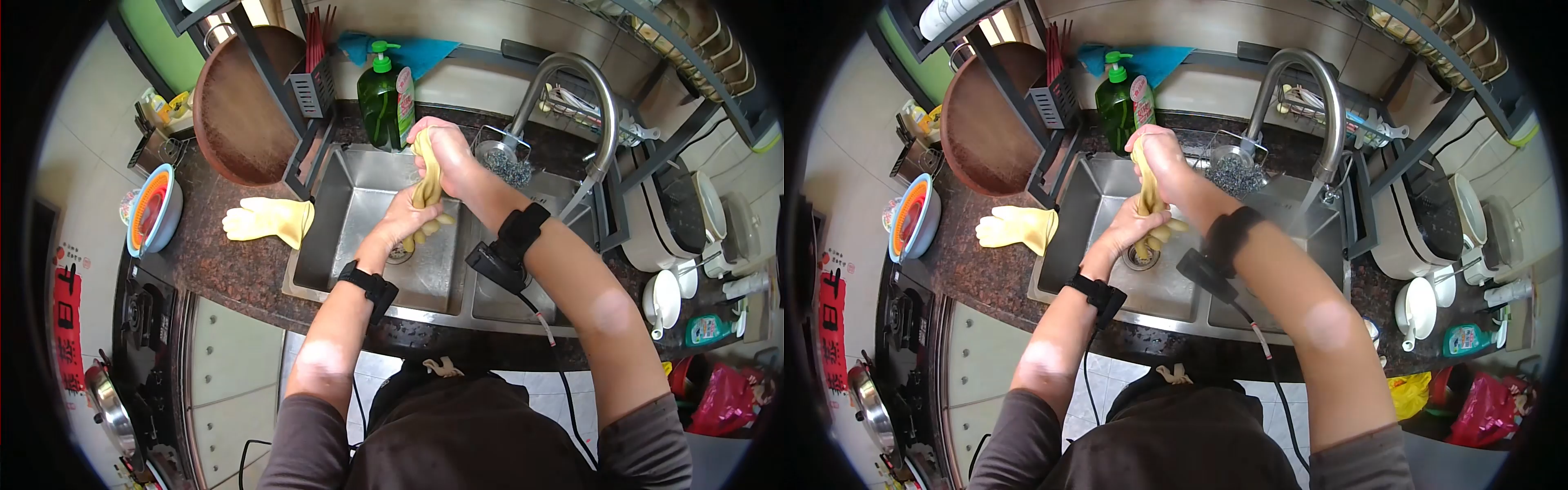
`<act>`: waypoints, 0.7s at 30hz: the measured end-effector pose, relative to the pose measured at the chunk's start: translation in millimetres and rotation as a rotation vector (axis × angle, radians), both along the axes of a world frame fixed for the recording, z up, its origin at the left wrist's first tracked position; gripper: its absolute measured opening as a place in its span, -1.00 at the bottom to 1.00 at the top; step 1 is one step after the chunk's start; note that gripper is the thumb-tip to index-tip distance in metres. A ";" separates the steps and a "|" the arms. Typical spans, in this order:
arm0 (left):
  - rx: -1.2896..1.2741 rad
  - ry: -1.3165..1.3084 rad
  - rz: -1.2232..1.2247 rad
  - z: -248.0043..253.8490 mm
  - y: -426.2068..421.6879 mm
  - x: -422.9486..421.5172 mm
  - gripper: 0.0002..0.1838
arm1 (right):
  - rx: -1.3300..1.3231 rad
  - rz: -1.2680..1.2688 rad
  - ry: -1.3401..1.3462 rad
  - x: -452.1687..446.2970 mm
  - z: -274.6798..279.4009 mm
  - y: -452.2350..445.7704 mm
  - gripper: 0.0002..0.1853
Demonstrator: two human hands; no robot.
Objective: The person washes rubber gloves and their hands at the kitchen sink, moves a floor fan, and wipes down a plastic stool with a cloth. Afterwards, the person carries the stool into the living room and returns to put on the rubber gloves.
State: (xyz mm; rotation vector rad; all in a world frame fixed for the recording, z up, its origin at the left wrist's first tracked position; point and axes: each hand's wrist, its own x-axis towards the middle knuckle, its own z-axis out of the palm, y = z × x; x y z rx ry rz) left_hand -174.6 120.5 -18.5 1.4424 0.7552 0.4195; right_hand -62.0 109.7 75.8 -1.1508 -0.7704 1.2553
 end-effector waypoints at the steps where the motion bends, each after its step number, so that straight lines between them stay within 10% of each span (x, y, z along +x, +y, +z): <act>1: 0.001 -0.009 -0.003 -0.9 -1.1 1.3 -0.81 | -0.023 -0.019 -0.010 -0.8 0.6 -0.7 -0.80; 21: -0.539 -0.494 -0.057 -5.0 -10.0 -14.8 -0.69 | 0.141 -0.065 -0.106 -16.2 -7.8 0.9 -0.82</act>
